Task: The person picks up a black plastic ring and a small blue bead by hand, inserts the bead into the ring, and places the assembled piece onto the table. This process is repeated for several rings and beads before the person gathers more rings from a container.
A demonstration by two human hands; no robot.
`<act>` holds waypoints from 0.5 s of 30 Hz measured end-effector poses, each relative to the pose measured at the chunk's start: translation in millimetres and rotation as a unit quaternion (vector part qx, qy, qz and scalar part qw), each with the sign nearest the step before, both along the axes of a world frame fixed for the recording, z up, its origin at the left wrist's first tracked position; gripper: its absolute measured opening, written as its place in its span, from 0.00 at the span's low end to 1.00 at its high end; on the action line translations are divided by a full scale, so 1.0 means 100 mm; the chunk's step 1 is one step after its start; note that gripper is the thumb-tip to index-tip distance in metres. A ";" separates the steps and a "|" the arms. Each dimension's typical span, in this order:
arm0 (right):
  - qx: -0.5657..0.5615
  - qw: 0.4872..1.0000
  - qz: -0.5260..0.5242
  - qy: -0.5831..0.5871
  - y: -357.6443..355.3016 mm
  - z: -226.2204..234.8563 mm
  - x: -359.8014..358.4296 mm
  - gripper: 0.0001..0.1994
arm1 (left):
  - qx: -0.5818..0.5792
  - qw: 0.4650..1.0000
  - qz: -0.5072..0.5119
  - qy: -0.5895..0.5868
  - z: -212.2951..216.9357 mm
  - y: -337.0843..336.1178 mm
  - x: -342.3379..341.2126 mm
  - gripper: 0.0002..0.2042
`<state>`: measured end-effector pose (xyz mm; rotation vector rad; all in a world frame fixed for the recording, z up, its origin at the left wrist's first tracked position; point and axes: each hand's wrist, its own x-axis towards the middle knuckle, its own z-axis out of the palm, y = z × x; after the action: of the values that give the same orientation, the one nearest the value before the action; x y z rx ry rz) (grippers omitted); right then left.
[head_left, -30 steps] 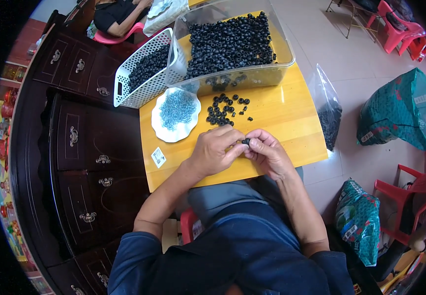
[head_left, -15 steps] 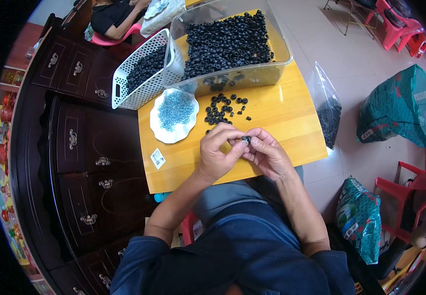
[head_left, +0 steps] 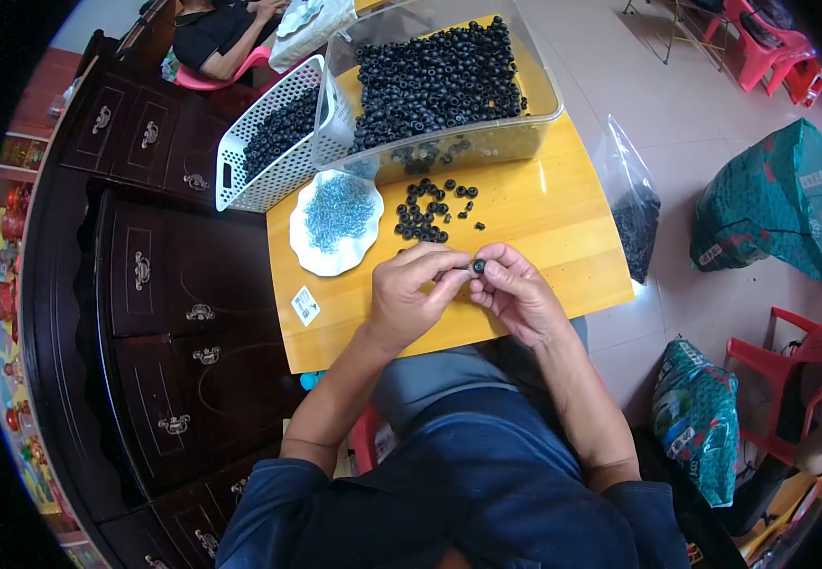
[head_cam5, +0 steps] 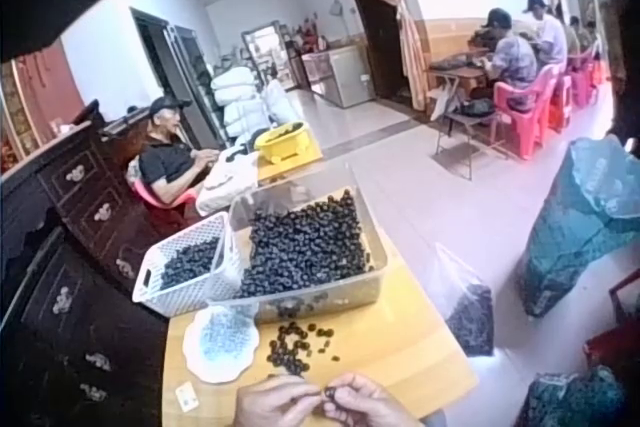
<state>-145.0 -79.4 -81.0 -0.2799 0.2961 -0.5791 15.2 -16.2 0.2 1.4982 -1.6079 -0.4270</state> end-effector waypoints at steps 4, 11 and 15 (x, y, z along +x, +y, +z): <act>-0.008 1.000 -0.007 0.021 0.00 -0.01 0.00 0.09 | 0.007 0.999 -0.007 -0.037 0.02 0.00 0.00 0.08; -0.022 0.999 -0.011 0.028 0.00 -0.01 0.01 0.09 | 0.021 0.998 -0.015 -0.061 0.04 0.01 0.03 0.08; -0.024 0.999 -0.011 0.026 0.01 -0.01 0.01 0.08 | -0.006 0.993 -0.027 -0.115 0.01 0.02 0.05 0.08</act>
<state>-143.5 -78.9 -81.7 -0.3395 0.3363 -0.6016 20.4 -14.3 1.7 1.5423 -1.8299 -0.2821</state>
